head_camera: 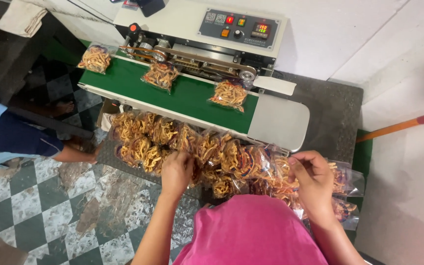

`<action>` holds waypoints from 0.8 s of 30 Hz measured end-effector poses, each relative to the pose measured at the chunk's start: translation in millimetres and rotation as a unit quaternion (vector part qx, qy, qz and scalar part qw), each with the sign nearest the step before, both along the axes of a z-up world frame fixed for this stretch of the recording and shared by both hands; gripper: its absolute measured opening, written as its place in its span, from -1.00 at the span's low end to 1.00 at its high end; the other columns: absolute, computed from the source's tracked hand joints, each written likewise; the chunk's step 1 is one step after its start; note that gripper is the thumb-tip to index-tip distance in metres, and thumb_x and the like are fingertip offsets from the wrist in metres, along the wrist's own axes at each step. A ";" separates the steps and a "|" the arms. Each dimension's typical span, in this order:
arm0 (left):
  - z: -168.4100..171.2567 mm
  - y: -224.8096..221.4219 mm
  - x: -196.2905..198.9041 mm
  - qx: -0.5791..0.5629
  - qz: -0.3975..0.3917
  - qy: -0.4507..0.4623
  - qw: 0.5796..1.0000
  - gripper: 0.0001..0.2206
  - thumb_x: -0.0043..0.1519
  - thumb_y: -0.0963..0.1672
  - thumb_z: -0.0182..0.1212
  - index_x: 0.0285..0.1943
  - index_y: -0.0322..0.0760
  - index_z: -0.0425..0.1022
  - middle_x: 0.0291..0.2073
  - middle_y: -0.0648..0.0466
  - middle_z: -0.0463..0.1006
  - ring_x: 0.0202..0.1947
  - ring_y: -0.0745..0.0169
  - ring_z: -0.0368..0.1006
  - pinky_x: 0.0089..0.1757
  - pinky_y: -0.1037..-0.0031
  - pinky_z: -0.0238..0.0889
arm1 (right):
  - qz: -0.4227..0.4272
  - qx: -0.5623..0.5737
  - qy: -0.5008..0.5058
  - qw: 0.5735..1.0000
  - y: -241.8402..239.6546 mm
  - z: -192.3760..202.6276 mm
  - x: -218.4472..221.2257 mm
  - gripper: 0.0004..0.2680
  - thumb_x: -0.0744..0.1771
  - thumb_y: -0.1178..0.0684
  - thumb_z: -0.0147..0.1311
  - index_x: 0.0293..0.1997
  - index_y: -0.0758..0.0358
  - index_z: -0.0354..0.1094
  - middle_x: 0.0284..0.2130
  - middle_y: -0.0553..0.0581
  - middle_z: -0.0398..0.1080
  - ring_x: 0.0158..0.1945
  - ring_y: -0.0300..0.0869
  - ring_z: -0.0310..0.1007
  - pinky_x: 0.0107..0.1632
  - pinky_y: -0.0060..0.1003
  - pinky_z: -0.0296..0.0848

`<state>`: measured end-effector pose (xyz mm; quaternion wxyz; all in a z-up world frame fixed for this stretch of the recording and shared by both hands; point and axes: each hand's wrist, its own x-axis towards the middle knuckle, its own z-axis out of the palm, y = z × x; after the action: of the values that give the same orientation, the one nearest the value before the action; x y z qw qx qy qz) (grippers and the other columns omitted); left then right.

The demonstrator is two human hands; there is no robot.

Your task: The person is picking up small plastic bags filled with snacks and placing them onto the conveyor belt of a continuous band sealer machine to seal them.

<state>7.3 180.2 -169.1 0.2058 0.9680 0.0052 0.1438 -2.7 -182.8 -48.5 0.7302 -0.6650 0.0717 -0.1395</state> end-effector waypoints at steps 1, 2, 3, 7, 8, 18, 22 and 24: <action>-0.4 0.9 3.3 0.000 0.000 0.000 1.000 -0.85 0.19 -0.06 0.42 -0.28 -0.10 0.53 -0.46 0.12 0.45 -0.38 -0.03 0.53 -0.30 0.24 0.42 | 0.000 0.000 0.000 1.000 1.2 -2.0 -0.6 -0.97 0.35 0.37 0.15 -0.18 0.49 0.43 -0.50 0.22 0.29 -0.60 -0.18 0.36 -0.55 -0.31 0.44; -0.8 1.9 6.6 -0.011 0.014 -0.013 1.000 -0.87 0.21 -0.05 0.42 -0.27 -0.07 0.58 -0.47 0.09 0.49 -0.38 -0.05 0.54 -0.30 0.23 0.42 | 0.006 0.000 -0.003 1.000 2.6 -4.0 -1.1 -0.97 0.34 0.37 0.17 -0.20 0.49 0.44 -0.51 0.23 0.30 -0.60 -0.16 0.37 -0.56 -0.30 0.46; -0.8 2.8 9.7 -0.022 0.027 -0.027 0.999 -0.89 0.22 -0.04 0.41 -0.26 -0.04 0.62 -0.48 0.05 0.52 -0.38 -0.07 0.56 -0.29 0.22 0.43 | 0.013 -0.001 -0.006 1.000 3.8 -5.3 -1.5 -0.96 0.32 0.37 0.19 -0.22 0.48 0.46 -0.52 0.25 0.32 -0.61 -0.15 0.39 -0.57 -0.29 0.48; 71.1 7.5 16.1 -0.073 0.027 -0.045 0.996 -0.94 0.23 -0.06 0.43 -0.24 0.02 0.66 -0.42 0.12 0.60 -0.35 -0.02 0.60 -0.27 0.24 0.45 | 0.046 -0.049 -0.014 0.998 3.1 7.4 -2.7 -0.98 0.32 0.35 0.21 -0.24 0.47 0.48 -0.56 0.26 0.34 -0.67 -0.14 0.40 -0.54 -0.30 0.47; 104.8 2.5 13.1 -0.121 -0.008 -0.049 0.991 -0.94 0.24 -0.08 0.41 -0.22 -0.05 0.67 -0.39 0.04 0.61 -0.31 -0.08 0.60 -0.24 0.20 0.45 | 0.066 -0.067 -0.027 0.995 2.9 10.4 -2.4 -0.96 0.31 0.35 0.23 -0.22 0.47 0.50 -0.52 0.26 0.37 -0.65 -0.16 0.43 -0.49 -0.30 0.50; 213.9 -93.2 -1.2 -0.523 -0.273 -0.001 0.808 -0.95 0.18 -0.20 0.39 -0.23 -0.27 0.62 0.05 -0.16 0.58 0.14 -0.07 0.49 0.11 0.21 0.32 | 0.361 -0.115 -0.046 0.925 30.9 17.7 9.4 -0.09 0.00 -0.40 0.58 0.42 0.24 0.26 0.30 0.37 0.22 0.40 0.22 0.21 0.45 0.13 0.05; 207.5 -150.5 -16.7 -0.622 -0.168 0.075 0.761 -0.83 0.28 -0.15 0.37 -0.02 -0.34 0.61 -0.13 -0.04 0.61 -0.05 0.24 0.45 -0.05 0.38 0.35 | 0.349 -0.048 -0.014 0.936 29.8 17.8 5.0 -0.21 0.06 -0.19 0.55 0.41 0.24 0.25 0.23 0.28 0.32 0.25 0.07 0.34 0.28 0.02 0.29; 191.9 -161.1 -22.9 -0.673 -0.129 0.144 0.714 -0.60 0.15 -0.19 0.50 0.09 -0.38 0.41 -0.13 -0.07 0.55 -0.12 0.13 0.53 -0.19 0.43 0.45 | 0.335 0.057 0.036 0.940 28.9 15.2 0.8 -0.35 0.16 0.12 0.50 0.39 0.25 0.23 0.11 0.15 0.47 0.03 -0.17 0.55 0.03 -0.16 0.65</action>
<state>-15.6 19.0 22.8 0.8162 0.5738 0.0055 -0.0669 -1.9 -153.8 -33.3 0.7680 -0.6126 -0.1213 0.1419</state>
